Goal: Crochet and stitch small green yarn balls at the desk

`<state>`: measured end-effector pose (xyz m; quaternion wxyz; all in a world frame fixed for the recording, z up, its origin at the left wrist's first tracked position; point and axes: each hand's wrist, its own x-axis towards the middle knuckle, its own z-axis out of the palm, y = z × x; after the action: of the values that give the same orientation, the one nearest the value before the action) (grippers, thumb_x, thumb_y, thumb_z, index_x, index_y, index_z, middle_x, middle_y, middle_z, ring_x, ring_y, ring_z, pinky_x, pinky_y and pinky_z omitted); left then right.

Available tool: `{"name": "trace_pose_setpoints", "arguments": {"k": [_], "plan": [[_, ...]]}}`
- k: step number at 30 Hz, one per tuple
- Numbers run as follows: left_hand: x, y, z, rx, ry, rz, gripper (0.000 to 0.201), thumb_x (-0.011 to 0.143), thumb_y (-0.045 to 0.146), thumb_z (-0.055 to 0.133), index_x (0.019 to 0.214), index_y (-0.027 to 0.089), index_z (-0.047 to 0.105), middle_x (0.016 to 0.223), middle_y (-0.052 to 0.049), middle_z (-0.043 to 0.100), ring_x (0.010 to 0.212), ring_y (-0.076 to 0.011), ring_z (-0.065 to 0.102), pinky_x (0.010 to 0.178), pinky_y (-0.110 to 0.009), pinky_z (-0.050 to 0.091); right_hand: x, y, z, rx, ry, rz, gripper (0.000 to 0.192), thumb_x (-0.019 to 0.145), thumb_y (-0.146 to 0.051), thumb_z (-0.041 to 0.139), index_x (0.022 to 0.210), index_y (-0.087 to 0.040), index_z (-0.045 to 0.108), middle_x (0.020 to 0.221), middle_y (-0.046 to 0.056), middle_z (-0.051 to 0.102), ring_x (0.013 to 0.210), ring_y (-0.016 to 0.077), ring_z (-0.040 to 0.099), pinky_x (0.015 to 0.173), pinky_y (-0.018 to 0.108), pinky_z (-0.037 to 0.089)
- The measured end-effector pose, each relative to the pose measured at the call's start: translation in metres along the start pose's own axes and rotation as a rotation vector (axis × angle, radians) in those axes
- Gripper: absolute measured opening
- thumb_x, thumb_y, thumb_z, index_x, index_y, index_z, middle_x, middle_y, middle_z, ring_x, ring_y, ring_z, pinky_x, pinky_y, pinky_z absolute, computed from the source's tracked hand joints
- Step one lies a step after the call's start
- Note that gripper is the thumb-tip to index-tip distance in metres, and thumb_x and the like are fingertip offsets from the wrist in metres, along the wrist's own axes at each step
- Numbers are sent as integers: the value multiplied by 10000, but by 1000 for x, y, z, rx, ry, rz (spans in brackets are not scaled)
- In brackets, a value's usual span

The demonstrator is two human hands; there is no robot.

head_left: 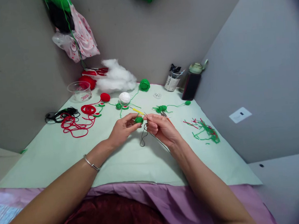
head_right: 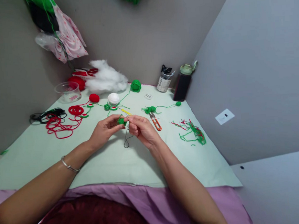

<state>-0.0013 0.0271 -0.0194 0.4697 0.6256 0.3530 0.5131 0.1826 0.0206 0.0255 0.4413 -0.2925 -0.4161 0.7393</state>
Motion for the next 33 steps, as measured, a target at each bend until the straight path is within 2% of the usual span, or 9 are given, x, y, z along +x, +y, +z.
{"name": "trace_pose_setpoints", "arguments": {"k": [5, 9, 12, 16, 18, 21, 24, 28, 33], "plan": [[3, 5, -1, -313, -35, -138, 364, 763, 288, 835, 1093, 207, 703, 1113, -49, 735, 989, -197, 688, 981, -392, 534, -6, -8, -3, -208, 24, -38, 249, 829, -367, 751, 886, -126, 725, 520, -64, 450, 475, 41, 342, 486, 193, 240], [4, 15, -2, -414, -50, -191, 256, 855, 351, 752, 1059, 198, 726, 1106, -63, 740, 1028, -197, 676, 1002, -398, 521, -8, -9, -2, -283, 34, -60, 263, 844, -404, 727, 898, -146, 725, 528, -62, 475, 475, 50, 364, 489, 200, 264], [4, 20, -4, -443, -30, -216, 237, 842, 323, 768, 1037, 194, 727, 1093, -62, 741, 1024, -194, 675, 1006, -394, 518, -10, -10, -2, -449, 32, -126, 266, 895, -421, 665, 921, -164, 726, 569, -36, 536, 503, 77, 425, 515, 222, 335], [5, 23, -7, -490, -3, -252, 329, 830, 293, 781, 1131, 179, 716, 1084, -65, 737, 1008, -180, 672, 1027, -386, 508, -14, -12, -5, -942, 218, -511, 218, 954, -342, 589, 985, -192, 745, 864, 52, 678, 650, 119, 544, 633, 274, 437], [5, 22, -8, -508, -11, -262, 329, 835, 294, 774, 1131, 157, 724, 1079, -66, 730, 978, -172, 673, 1027, -375, 508, -16, -11, -6, -1103, 310, -657, 211, 972, -275, 548, 1032, -209, 739, 905, 51, 688, 664, 121, 555, 664, 279, 452], [5, 22, -8, -514, -22, -263, 296, 840, 300, 766, 1095, 152, 738, 1063, -58, 721, 959, -177, 679, 1014, -369, 512, -17, -8, -6, -1128, 295, -622, 224, 992, -238, 498, 1132, -221, 670, 793, 3, 689, 581, 108, 549, 629, 263, 456], [5, 21, -8, -511, -22, -259, 274, 845, 299, 760, 1079, 158, 740, 1064, -59, 720, 967, -183, 677, 1013, -374, 510, -17, -3, -3, -1096, 270, -566, 124, 996, -254, 516, 1065, -217, 612, 729, -25, 668, 560, 104, 568, 601, 249, 449], [6, 20, -9, -505, -29, -235, 250, 847, 294, 757, 1056, 159, 741, 1052, -63, 718, 962, -174, 663, 1013, -377, 510, -17, 0, 0, -1212, 260, -709, 92, 957, -218, 606, 873, -207, 641, 797, 10, 630, 676, 122, 571, 641, 257, 439], [5, 19, -9, -498, -31, -227, 256, 835, 290, 771, 1052, 160, 735, 1017, -51, 712, 942, -167, 658, 1004, -380, 516, -17, 2, 0, -1303, 233, -781, 92, 937, -189, 644, 863, -203, 695, 749, 8, 559, 666, 126, 524, 623, 258, 406]]}}
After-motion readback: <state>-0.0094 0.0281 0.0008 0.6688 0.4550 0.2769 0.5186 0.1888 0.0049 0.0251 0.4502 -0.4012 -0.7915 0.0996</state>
